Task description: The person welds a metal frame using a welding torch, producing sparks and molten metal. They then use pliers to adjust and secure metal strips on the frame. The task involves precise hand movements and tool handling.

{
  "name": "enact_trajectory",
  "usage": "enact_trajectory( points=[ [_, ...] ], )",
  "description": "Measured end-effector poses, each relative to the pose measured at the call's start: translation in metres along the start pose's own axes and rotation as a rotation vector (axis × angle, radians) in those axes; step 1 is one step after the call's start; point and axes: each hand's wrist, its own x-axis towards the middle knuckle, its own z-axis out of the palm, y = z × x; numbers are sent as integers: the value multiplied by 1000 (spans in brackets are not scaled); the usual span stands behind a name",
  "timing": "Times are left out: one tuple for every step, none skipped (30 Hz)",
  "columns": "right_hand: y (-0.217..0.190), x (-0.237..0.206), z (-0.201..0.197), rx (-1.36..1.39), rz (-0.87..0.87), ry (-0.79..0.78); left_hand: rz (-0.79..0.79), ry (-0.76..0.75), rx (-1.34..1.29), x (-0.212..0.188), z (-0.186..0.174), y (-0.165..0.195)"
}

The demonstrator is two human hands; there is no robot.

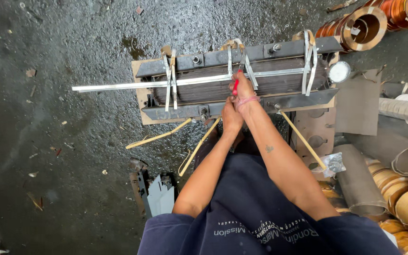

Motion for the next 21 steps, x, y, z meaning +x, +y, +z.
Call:
enact_trajectory(
  points=[
    [1,-2,3,-5,4,23,14,-19,-41,2,1,-2],
    [4,-4,5,-28,-7,62,22,-40,-82,2,0,-6],
    [6,-7,8,-49,-24,98,38,-39,-174,3,0,-8],
    [7,-9,10,-70,-39,132,54,-37,-264,4,-3,-10],
    [8,-12,10,-81,-48,139,65,-36,-355,2,-7,-12],
    [7,-14,10,-92,-61,147,-46,-74,-490,2,-10,-14],
    [6,-15,9,-103,-77,156,-155,-116,-625,3,-15,-14],
    [4,-15,7,-106,-67,137,-269,-156,-757,3,-22,-13],
    [3,-16,5,-111,-51,117,-312,-195,-783,1,-29,-12],
    [3,-14,4,-115,-40,92,-348,-232,-807,1,-37,-9],
    [4,-13,3,-116,-83,82,-375,-273,-829,4,-43,-3],
    [7,-11,2,-119,-124,74,-364,-311,-805,9,-47,4],
    [12,-11,1,-120,-153,69,-364,-345,-776,12,-52,10],
    [19,-10,2,-75,-184,65,-371,-381,-745,13,-58,14],
    [25,-9,3,-32,-219,59,-385,-393,-620,17,-62,21],
    [29,-10,6,16,-257,51,-396,-404,-491,23,-66,27],
    [37,-12,6,70,-199,80,-407,-419,-358,26,-69,32],
    [42,-11,6,104,-148,103,-399,-423,-317,29,-72,36],
    [46,-12,6,121,-111,103,-387,-424,-277,32,-75,41],
    [51,-13,7,131,-97,82,-386,-428,-238,33,-76,45],
    [53,-14,7,137,-86,64,-346,-439,-266,31,-77,49]
  ],
)
